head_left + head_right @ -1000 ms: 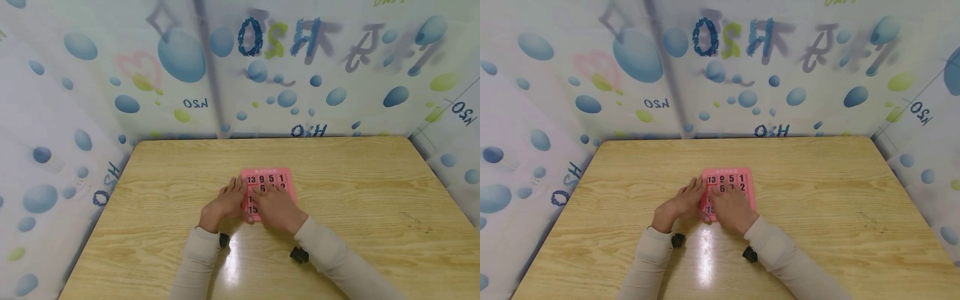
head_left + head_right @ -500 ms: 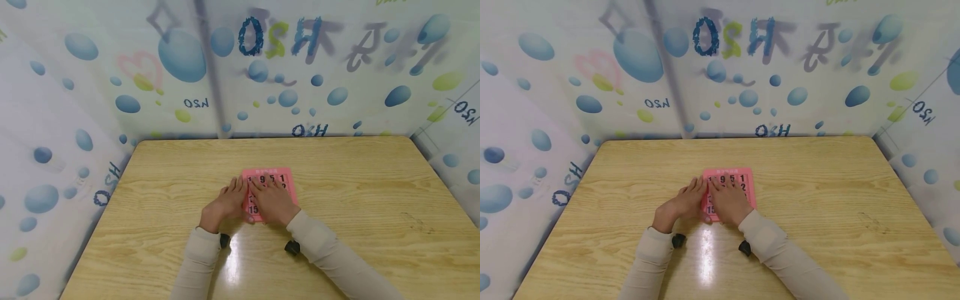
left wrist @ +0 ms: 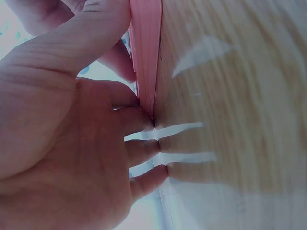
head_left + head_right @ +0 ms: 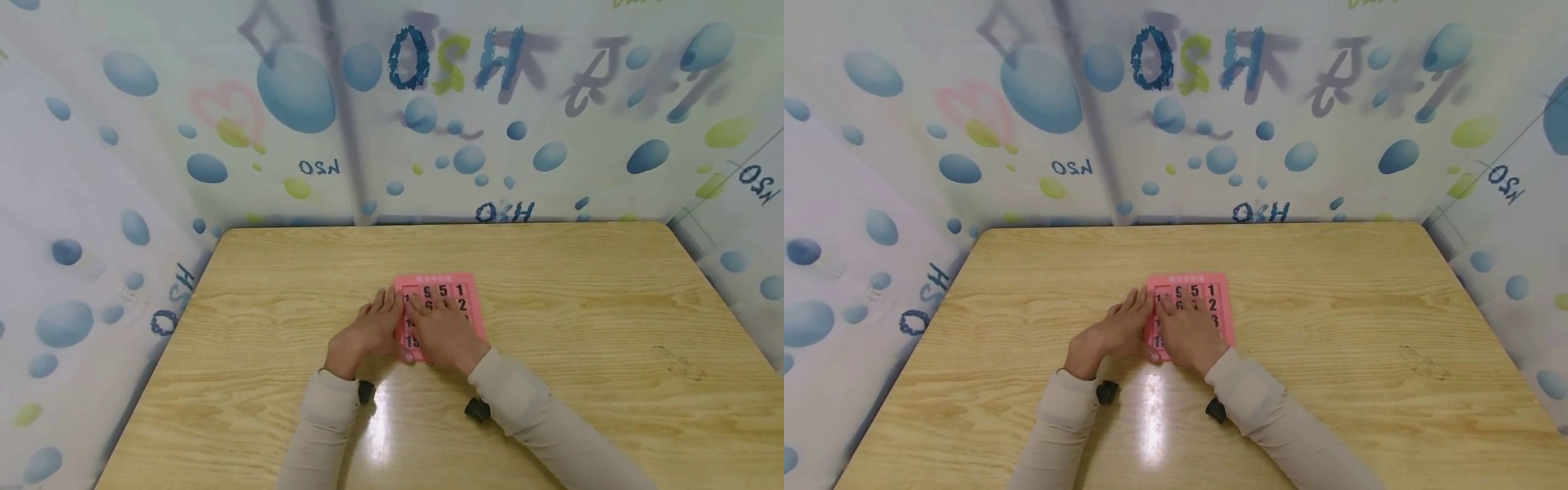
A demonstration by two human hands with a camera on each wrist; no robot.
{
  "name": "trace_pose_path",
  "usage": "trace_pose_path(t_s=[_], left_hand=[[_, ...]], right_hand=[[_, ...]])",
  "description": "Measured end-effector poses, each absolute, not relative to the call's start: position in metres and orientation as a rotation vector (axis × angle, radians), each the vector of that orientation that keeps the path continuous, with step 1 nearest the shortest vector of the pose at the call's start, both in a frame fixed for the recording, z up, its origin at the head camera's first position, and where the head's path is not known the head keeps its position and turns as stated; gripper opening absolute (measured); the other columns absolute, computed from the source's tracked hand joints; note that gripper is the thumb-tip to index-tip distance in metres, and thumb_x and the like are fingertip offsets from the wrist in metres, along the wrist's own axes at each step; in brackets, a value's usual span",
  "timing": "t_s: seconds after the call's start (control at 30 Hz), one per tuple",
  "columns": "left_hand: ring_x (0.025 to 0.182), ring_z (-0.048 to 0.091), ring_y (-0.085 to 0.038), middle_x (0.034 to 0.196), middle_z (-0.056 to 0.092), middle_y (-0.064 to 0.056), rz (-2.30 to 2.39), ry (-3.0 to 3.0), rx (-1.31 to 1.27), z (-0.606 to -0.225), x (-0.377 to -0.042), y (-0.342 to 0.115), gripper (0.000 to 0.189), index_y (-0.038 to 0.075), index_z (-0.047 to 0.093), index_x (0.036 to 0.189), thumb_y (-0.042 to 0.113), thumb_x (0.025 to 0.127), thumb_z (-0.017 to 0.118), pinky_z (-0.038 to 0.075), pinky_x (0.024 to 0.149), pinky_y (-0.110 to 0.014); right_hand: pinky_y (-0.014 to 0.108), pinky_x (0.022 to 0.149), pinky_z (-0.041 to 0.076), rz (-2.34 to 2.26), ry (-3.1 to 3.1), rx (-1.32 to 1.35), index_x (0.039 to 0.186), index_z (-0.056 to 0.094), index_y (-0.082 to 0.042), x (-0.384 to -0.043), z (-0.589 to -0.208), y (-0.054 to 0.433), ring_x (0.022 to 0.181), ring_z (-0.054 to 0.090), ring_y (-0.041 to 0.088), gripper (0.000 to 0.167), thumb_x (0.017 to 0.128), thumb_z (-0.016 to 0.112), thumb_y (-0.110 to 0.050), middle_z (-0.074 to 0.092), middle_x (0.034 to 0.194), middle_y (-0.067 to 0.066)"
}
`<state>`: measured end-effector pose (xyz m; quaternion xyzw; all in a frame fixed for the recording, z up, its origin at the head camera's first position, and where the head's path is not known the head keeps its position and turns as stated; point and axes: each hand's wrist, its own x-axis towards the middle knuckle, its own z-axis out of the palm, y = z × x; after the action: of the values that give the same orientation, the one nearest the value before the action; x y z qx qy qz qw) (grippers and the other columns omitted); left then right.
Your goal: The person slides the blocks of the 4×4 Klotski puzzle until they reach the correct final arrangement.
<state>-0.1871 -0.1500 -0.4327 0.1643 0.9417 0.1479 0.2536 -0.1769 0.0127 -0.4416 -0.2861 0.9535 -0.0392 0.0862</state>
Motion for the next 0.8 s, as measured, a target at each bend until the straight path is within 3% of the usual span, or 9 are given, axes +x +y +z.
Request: trace_pose_path(t_s=[0.6,0.8], left_hand=[[0.153,-0.003,-0.037,0.165,-0.001,-0.021,0.402,2.563,0.452,-0.435,-0.187,-0.151,0.124,-0.001,0.006,0.158,0.049,0.074,0.083,0.014,0.122,-0.053],[0.153,-0.002,-0.037,0.165,0.001,-0.02,0.405,2.57,0.456,-0.436,-0.187,-0.15,0.124,-0.001,0.007,0.158,0.049,0.074,0.083,0.015,0.122,-0.054]], right_hand=[[0.06,0.11,0.037,-0.045,2.823,-0.928,0.147,0.05,-0.01,-0.166,-0.437,0.016,0.143,0.034,0.044,0.05,0.1,0.055,-0.023,0.045,0.153,0.007],[0.06,0.11,0.036,-0.063,2.825,-0.934,0.146,0.051,-0.01,-0.166,-0.434,0.018,0.142,0.035,0.044,0.047,0.101,0.052,-0.023,0.047,0.152,0.006]])
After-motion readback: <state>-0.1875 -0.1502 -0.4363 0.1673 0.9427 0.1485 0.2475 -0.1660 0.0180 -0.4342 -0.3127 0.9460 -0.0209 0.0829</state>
